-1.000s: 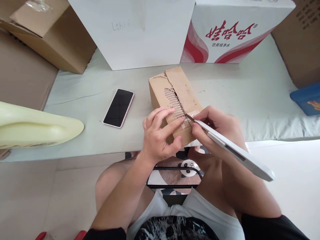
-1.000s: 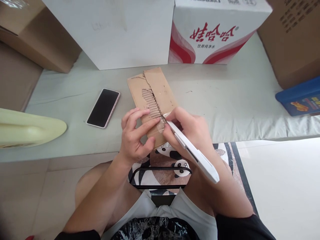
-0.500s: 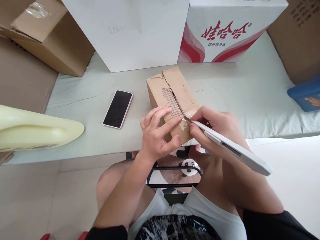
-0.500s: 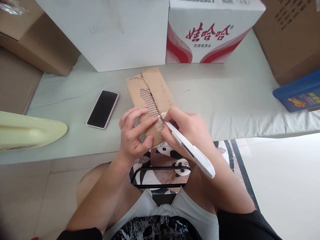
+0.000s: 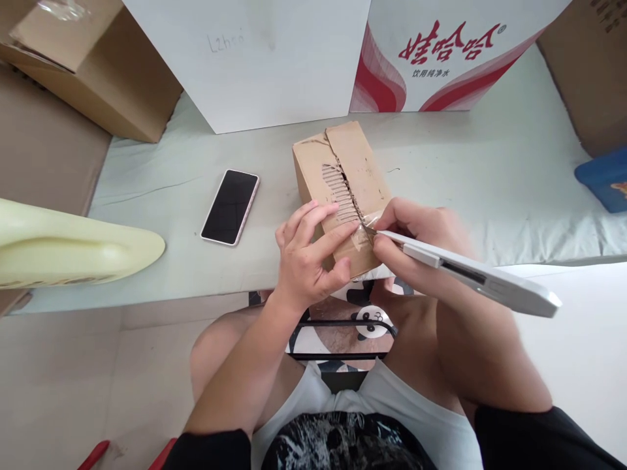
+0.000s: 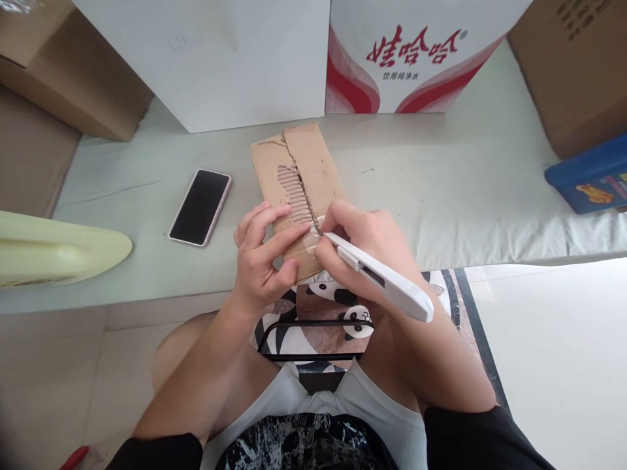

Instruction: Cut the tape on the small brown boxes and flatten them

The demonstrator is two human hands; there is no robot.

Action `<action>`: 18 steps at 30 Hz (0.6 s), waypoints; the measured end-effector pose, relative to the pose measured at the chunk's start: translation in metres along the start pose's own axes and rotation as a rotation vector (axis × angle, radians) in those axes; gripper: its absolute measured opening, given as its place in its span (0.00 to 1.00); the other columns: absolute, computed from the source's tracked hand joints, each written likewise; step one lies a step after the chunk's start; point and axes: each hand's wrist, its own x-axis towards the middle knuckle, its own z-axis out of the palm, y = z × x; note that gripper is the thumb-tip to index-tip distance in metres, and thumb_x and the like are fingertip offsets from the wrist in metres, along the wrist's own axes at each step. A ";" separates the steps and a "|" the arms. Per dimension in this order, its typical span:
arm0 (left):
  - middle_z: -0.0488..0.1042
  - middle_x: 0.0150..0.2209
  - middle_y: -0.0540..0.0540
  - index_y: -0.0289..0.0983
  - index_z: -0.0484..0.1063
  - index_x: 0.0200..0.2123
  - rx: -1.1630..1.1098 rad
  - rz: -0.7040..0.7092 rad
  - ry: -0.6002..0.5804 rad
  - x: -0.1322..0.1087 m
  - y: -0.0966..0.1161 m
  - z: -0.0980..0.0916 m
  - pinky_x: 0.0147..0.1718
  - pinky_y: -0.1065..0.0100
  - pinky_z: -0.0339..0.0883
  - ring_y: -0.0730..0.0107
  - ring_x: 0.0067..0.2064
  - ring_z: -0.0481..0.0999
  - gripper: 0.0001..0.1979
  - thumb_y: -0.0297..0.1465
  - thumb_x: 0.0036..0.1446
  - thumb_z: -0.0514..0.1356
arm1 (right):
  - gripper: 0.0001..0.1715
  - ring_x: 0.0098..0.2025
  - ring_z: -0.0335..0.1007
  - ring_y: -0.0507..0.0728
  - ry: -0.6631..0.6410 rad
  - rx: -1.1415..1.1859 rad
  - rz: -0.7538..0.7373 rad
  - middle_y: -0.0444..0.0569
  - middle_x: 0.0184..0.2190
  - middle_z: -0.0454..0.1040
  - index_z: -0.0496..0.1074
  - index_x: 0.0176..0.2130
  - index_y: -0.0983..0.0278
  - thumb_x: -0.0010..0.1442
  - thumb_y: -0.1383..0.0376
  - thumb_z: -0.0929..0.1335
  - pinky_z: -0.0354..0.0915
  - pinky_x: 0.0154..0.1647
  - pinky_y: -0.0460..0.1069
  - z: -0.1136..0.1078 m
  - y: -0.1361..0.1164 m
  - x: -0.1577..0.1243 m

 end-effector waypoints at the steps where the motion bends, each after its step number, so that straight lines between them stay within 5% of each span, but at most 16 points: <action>1: 0.77 0.60 0.45 0.49 0.82 0.54 0.001 0.002 0.002 0.000 0.001 0.000 0.66 0.48 0.58 0.48 0.65 0.69 0.23 0.46 0.64 0.54 | 0.03 0.18 0.62 0.50 -0.007 0.005 -0.002 0.38 0.16 0.68 0.67 0.28 0.59 0.51 0.68 0.67 0.56 0.24 0.48 -0.001 0.001 0.000; 18: 0.79 0.60 0.48 0.51 0.81 0.55 0.036 -0.007 -0.013 -0.001 0.010 0.002 0.63 0.51 0.56 0.50 0.65 0.71 0.21 0.47 0.65 0.56 | 0.05 0.19 0.56 0.50 -0.010 0.120 0.022 0.40 0.16 0.64 0.67 0.24 0.59 0.50 0.67 0.68 0.52 0.20 0.48 -0.006 0.009 -0.007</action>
